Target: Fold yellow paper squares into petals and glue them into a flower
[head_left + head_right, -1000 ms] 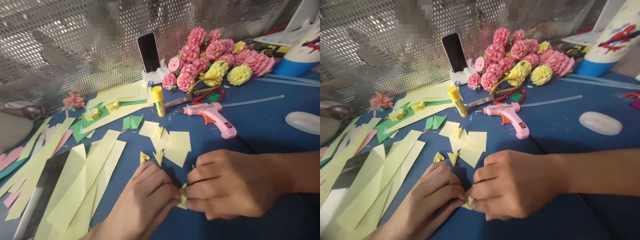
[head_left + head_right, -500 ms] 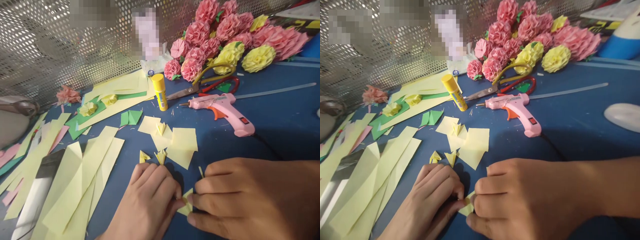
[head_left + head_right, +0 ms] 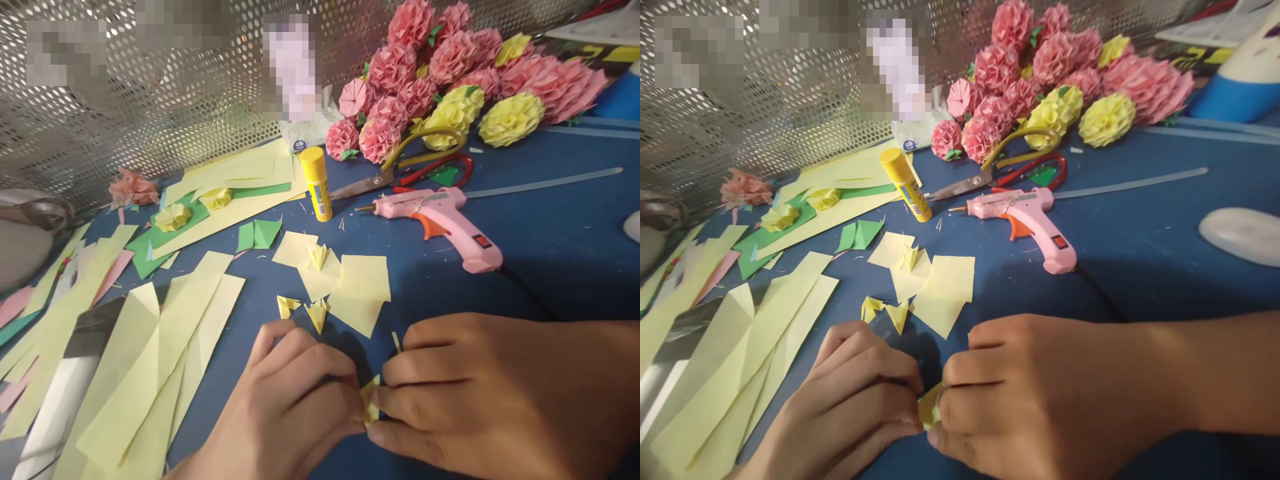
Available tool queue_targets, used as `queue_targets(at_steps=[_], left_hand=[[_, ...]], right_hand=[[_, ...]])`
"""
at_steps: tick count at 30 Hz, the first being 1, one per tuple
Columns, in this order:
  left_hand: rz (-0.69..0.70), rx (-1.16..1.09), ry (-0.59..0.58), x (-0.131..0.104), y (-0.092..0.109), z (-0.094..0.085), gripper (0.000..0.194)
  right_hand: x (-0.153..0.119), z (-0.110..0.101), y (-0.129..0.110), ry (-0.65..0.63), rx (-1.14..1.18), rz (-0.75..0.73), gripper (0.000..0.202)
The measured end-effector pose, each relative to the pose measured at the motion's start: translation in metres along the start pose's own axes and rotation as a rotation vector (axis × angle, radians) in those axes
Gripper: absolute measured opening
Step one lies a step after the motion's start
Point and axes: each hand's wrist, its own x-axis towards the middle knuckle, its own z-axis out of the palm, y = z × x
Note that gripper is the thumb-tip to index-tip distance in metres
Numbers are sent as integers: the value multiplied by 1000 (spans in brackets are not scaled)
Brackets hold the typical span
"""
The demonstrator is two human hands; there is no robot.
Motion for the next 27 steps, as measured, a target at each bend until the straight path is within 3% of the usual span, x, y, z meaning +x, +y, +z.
queue_targets(at_steps=[7, 17, 25, 27], left_hand=[[26, -49, 17, 2, 0, 5, 20], [-138, -25, -60, 4, 9, 7, 19], [-147, 1, -48, 4, 9, 8, 19], [-166, 12, 1, 3, 8, 6, 23]], right_hand=[[-1, 3, 0, 39, 3, 0, 39], [-1, 3, 1, 37, 5, -13, 41], [4, 0, -1, 3, 11, 47, 37], [3, 0, -2, -6, 19, 65, 33]])
